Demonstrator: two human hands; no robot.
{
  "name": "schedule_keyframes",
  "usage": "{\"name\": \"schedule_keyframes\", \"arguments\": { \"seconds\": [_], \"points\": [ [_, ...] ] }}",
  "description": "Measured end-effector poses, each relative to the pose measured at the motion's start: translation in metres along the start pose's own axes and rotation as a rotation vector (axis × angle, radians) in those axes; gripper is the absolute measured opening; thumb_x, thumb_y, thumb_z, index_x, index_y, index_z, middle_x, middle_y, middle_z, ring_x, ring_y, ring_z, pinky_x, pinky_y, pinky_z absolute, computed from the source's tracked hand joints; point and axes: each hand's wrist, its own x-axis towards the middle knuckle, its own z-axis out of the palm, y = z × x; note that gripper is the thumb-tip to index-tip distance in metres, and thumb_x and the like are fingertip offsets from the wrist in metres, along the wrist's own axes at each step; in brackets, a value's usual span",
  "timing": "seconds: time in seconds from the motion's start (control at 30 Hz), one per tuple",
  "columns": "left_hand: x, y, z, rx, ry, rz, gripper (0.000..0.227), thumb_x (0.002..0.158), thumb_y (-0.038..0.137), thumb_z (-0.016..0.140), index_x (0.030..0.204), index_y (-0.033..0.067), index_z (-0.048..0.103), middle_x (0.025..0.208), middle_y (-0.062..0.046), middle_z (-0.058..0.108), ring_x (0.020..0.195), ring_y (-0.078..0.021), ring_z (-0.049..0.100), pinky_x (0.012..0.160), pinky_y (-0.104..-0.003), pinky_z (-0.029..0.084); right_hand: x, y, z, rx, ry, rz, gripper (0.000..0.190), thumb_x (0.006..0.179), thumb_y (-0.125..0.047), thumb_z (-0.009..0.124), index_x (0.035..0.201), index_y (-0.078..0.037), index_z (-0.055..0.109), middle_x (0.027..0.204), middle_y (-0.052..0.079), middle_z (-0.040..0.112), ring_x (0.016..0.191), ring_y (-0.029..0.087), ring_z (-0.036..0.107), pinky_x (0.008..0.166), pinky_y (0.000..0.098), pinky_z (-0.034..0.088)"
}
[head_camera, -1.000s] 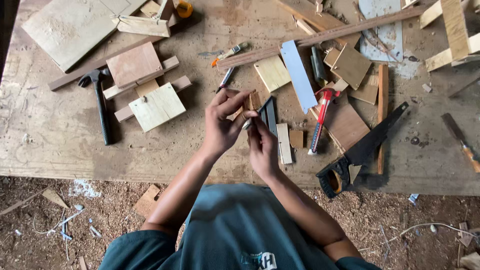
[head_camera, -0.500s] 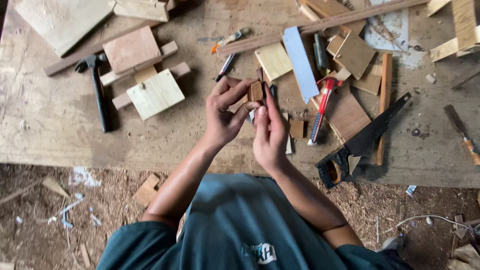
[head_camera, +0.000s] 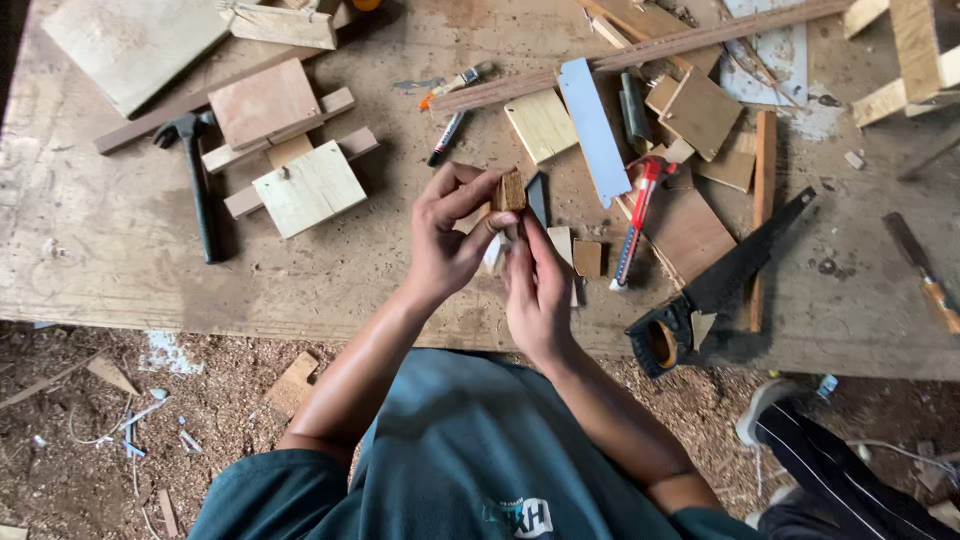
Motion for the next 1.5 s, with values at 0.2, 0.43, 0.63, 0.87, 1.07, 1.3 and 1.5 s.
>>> {"name": "schedule_keyframes", "arguments": {
  "seconds": [0.2,0.43,0.63,0.87,1.07,1.3,1.5],
  "points": [
    [-0.007,0.002,0.005,0.054,-0.016,0.036,0.043,0.088,0.013,0.085,0.128,0.0041,0.072,0.105,-0.006,0.066,0.095,-0.0154,0.063,0.086,-0.03,0.054,0.001,-0.019,-0.006,-0.143,0.016,-0.027,0.022,0.117,-0.009,0.045,0.129,0.0,0.061,0.082,-0.004,0.051,0.069,0.004,0.046,0.059,0.0224,0.037],
    [-0.018,0.009,0.002,-0.058,0.004,0.012,0.041,0.093,0.009,0.083,0.131,0.002,0.07,0.112,-0.008,0.063,0.103,-0.0162,0.065,0.095,-0.029,0.058,-0.015,-0.036,-0.005,-0.049,0.017,-0.086,0.04,0.116,-0.011,0.046,0.155,-0.003,0.049,0.079,-0.005,0.047,0.067,0.002,0.041,0.059,0.0221,0.036],
    [-0.023,0.016,-0.007,-0.149,0.004,0.012,0.042,0.092,0.006,0.082,0.131,0.0009,0.068,0.111,-0.008,0.061,0.106,-0.0151,0.067,0.1,-0.031,0.061,-0.02,-0.057,0.005,-0.144,0.022,-0.15,0.041,0.116,-0.011,0.042,0.156,0.0,0.046,0.088,-0.002,0.055,0.074,0.005,0.043,0.065,0.023,0.04],
    [-0.045,0.025,-0.041,-0.189,0.05,-0.012,0.04,0.093,0.007,0.081,0.131,0.0005,0.067,0.113,-0.007,0.061,0.109,-0.0163,0.067,0.101,-0.03,0.059,-0.039,-0.08,0.043,-0.197,0.03,-0.18,0.04,0.113,-0.008,0.039,0.151,0.002,0.046,0.123,-0.001,0.059,0.085,0.005,0.052,0.073,0.0225,0.044],
    [-0.083,0.035,-0.074,-0.031,0.067,0.048,0.04,0.093,0.011,0.082,0.13,0.0016,0.069,0.11,-0.009,0.063,0.1,-0.0163,0.066,0.09,-0.029,0.056,-0.067,-0.077,0.07,-0.128,-0.001,-0.111,0.04,0.117,-0.009,0.042,0.156,-0.001,0.05,0.092,-0.006,0.051,0.075,0.003,0.037,0.065,0.0213,0.033],
    [-0.092,0.043,-0.105,-0.271,0.013,-0.007,0.042,0.097,0.011,0.078,0.137,0.0039,0.066,0.116,-0.007,0.06,0.11,-0.0149,0.067,0.103,-0.029,0.059,-0.079,-0.081,0.101,-0.139,0.005,-0.135,0.039,0.117,-0.011,0.042,0.153,0.002,0.049,0.113,0.0,0.065,0.083,0.005,0.046,0.071,0.0235,0.042],
    [-0.107,0.045,-0.125,-0.126,0.02,-0.046,0.042,0.093,0.007,0.08,0.134,0.0016,0.069,0.11,-0.007,0.061,0.102,-0.016,0.066,0.093,-0.03,0.059,-0.092,-0.099,0.133,-0.298,0.085,-0.05,0.037,0.117,-0.014,0.045,0.148,0.002,0.055,0.107,0.01,0.069,0.087,0.01,0.058,0.077,0.0262,0.051]
  ]
}}
